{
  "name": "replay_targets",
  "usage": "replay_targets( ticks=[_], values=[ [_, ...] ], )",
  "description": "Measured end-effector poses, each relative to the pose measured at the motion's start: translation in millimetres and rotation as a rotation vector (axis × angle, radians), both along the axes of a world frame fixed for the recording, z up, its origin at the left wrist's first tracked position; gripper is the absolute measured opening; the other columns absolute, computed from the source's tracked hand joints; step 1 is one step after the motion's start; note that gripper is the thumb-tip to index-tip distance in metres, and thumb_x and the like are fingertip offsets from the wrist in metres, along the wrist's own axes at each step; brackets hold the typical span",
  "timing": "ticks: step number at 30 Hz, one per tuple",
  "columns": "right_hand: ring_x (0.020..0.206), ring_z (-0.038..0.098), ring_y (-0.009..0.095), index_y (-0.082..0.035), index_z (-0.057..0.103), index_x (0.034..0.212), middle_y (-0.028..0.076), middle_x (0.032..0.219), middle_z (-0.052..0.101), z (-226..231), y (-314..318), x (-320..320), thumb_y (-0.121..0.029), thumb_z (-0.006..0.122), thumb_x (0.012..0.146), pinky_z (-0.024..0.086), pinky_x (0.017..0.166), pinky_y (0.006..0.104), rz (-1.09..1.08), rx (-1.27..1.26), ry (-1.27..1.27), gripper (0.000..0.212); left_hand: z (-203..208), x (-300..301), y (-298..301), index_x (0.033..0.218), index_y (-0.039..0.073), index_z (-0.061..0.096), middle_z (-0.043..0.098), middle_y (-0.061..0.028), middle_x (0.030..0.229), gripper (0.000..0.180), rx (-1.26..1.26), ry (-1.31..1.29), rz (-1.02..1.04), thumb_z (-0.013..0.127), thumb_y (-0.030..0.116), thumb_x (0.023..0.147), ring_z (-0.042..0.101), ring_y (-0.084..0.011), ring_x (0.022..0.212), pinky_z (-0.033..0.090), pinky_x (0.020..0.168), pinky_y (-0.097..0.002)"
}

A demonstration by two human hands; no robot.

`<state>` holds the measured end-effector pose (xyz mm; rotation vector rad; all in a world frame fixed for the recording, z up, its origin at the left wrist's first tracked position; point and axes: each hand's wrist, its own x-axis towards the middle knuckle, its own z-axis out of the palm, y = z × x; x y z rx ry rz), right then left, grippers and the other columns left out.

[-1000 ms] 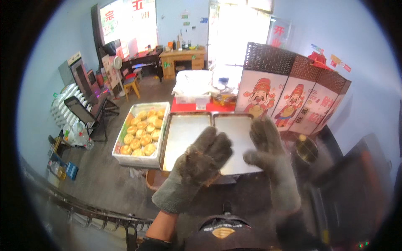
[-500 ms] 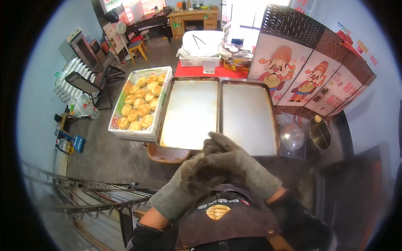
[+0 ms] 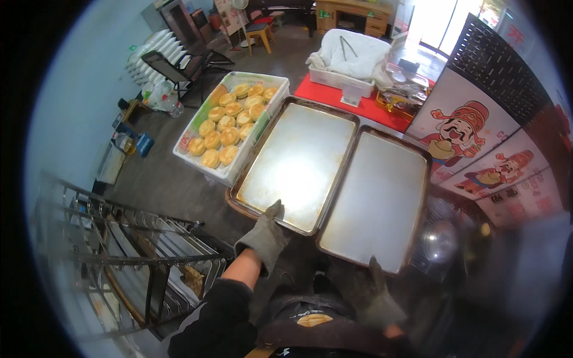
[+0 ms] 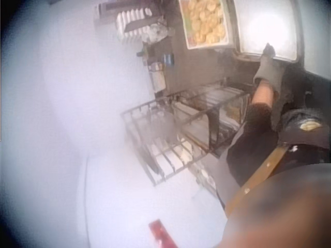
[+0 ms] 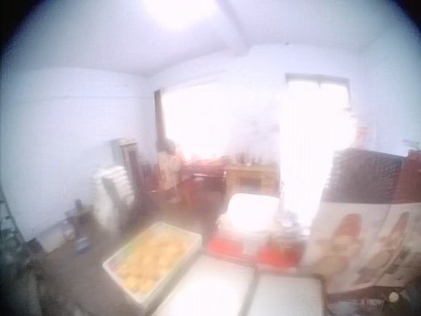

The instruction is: The person transfers baked buns from a metal tray into a plastic container using tongs, then moves them into a basket. The person then flattens a dough sheet on a countertop, runs it through a dough sheeter, and spreads a yellow mixture onto the flattened dough using a spatula.

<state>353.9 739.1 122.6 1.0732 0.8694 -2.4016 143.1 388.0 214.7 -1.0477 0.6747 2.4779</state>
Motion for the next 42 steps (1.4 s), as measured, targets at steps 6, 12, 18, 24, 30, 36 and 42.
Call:
replay_targets(
  ticks=[6,12,18,24,30,36,42],
  values=[
    [0.071,0.047,0.015,-0.013,0.054,0.091,0.005,0.079,0.046,-39.4,-21.5,-54.8,-0.022,0.052,0.103,0.045,0.067,0.0308,-0.004,0.065,0.046,0.016,-21.6,3.3,-6.3,0.122,0.012,0.062,0.065,-0.007,0.113,0.027,-0.306,-0.112,-0.03,0.061,0.026,0.099,0.063,-0.0261,0.105,0.05,0.087,-0.0418],
    [0.075,0.047,0.016,-0.012,0.055,0.094,0.006,0.083,0.047,8.5,23.8,-27.2,-0.022,0.052,0.103,0.045,0.07,0.0313,0.077,0.242,0.113,0.015,-15.9,75.8,1.3,0.122,0.015,0.062,0.067,-0.0078,0.118,0.026,-0.334,-0.079,0.058,0.057,0.021,0.097,0.064,-0.0264,0.107,0.048,0.083,-0.0408],
    [0.079,0.047,0.017,-0.011,0.056,0.096,0.007,0.088,0.047,96.4,77.5,43.3,-0.023,0.052,0.103,0.045,0.072,0.0318,0.259,0.538,0.317,0.014,5.2,264.2,11.5,0.12,-0.005,0.055,0.065,-0.0197,0.118,0.03,-0.147,0.206,0.296,0.058,0.01,0.095,0.069,-0.0344,0.099,0.059,0.087,-0.0528],
    [0.083,0.047,0.018,-0.01,0.057,0.099,0.008,0.093,0.047,196.7,96.7,75.1,-0.023,0.052,0.103,0.045,0.075,0.0324,0.529,0.863,0.61,0.014,5.1,426.2,23.4,0.125,-0.012,0.051,0.065,-0.0247,0.112,0.036,-0.266,0.233,0.382,0.059,0.008,0.096,0.071,-0.0385,0.103,0.06,0.095,-0.0528],
    [0.087,0.047,0.018,-0.009,0.058,0.101,0.009,0.097,0.048,260.4,70.8,112.4,-0.023,0.052,0.103,0.045,0.078,0.0329,0.805,1.034,0.846,0.015,14.8,585.8,42.5,0.136,-0.009,0.046,0.062,-0.0241,0.121,0.044,-0.255,0.134,0.678,0.059,0.007,0.097,0.067,-0.038,0.11,0.059,0.098,-0.0508],
    [0.091,0.047,0.019,-0.009,0.059,0.104,0.01,0.102,0.048,290.1,21.3,136.5,-0.024,0.052,0.103,0.045,0.081,0.0335,1.082,1.136,1.11,0.017,24.9,656.6,71.5,0.135,-0.009,0.047,0.061,-0.0252,0.122,0.044,-0.29,0.013,0.968,0.059,0.006,0.096,0.066,-0.0377,0.114,0.058,0.097,-0.0507],
    [0.095,0.047,0.02,-0.008,0.06,0.107,0.011,0.106,0.048,306.6,-43.2,146.4,-0.024,0.053,0.102,0.045,0.084,0.034,1.28,1.239,1.582,0.018,38.6,694.6,106.7,0.131,-0.008,0.048,0.06,-0.0211,0.123,0.041,-0.476,0.115,1.051,0.059,0.011,0.096,0.064,-0.0352,0.114,0.055,0.102,-0.0502]
  ],
)
